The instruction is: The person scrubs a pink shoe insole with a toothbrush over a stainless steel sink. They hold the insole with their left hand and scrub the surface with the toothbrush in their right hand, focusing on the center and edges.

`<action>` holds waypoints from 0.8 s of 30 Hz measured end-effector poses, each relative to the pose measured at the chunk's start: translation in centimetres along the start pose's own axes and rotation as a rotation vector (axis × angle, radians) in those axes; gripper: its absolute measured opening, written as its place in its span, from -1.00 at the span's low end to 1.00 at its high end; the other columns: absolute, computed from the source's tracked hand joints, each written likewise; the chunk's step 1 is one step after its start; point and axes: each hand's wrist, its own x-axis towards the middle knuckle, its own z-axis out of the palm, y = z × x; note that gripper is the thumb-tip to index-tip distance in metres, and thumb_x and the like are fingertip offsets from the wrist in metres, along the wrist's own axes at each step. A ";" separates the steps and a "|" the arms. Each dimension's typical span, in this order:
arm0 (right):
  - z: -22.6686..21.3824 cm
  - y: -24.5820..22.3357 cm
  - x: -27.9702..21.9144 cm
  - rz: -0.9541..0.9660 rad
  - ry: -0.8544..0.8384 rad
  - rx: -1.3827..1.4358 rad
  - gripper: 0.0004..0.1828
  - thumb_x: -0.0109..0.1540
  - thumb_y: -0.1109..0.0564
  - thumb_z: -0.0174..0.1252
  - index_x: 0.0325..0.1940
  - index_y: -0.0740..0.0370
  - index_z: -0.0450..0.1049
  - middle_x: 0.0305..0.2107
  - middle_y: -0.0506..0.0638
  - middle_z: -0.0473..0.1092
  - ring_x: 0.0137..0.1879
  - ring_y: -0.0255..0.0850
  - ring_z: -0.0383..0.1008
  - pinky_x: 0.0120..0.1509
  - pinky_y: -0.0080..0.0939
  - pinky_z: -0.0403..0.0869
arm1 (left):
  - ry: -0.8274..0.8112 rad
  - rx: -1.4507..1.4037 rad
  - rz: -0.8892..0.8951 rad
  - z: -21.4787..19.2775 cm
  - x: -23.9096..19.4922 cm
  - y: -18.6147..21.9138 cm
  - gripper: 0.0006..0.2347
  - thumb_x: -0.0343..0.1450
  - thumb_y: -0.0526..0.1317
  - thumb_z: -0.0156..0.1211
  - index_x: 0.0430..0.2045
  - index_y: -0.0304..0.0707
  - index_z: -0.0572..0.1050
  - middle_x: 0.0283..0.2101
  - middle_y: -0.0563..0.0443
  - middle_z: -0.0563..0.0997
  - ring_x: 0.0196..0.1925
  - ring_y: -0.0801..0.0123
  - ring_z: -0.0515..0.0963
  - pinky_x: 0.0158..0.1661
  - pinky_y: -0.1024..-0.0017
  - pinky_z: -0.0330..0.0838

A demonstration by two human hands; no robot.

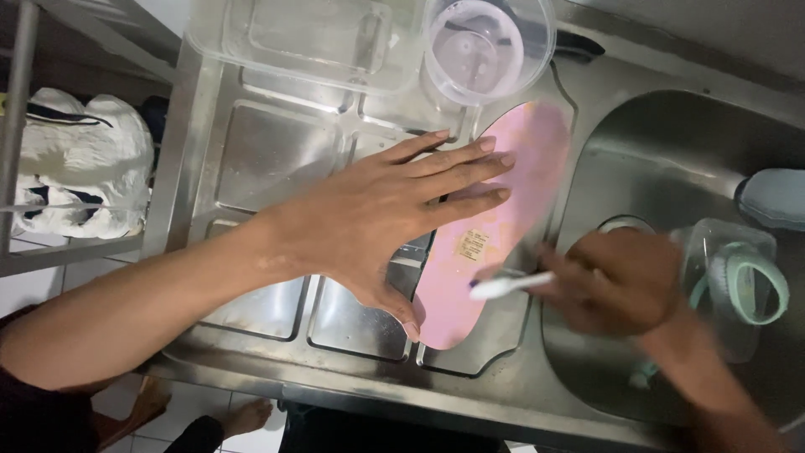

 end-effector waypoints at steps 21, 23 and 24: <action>0.2 -1.5 1.8 0.042 -0.054 0.060 -0.65 0.31 -0.15 0.20 0.06 0.07 0.52 -0.50 -0.02 0.35 -0.55 -0.17 0.29 -0.50 -0.14 0.24 | 0.006 0.035 0.008 0.2 0.1 -0.4 0.14 0.08 0.58 0.34 0.40 -0.35 0.21 0.52 -0.27 0.11 0.59 0.02 -0.02 0.48 -0.04 -0.22; 0.0 -2.9 2.2 -0.024 -0.081 0.061 -0.60 0.31 -0.21 0.24 0.09 0.03 0.52 -0.51 -0.09 0.32 -0.52 -0.22 0.32 -0.48 -0.19 0.28 | 0.008 0.016 0.007 0.1 0.1 -0.3 0.14 0.08 0.58 0.34 0.39 -0.36 0.21 0.52 -0.27 0.11 0.59 0.02 -0.03 0.48 -0.06 -0.23; -0.1 -3.6 2.5 -0.090 -0.105 0.061 -0.55 0.30 -0.28 0.27 0.12 -0.01 0.51 -0.52 -0.15 0.28 -0.49 -0.27 0.34 -0.46 -0.24 0.33 | 0.007 -0.001 0.007 0.0 0.1 -0.3 0.14 0.08 0.58 0.33 0.39 -0.37 0.21 0.52 -0.27 0.10 0.59 0.01 -0.04 0.48 -0.07 -0.23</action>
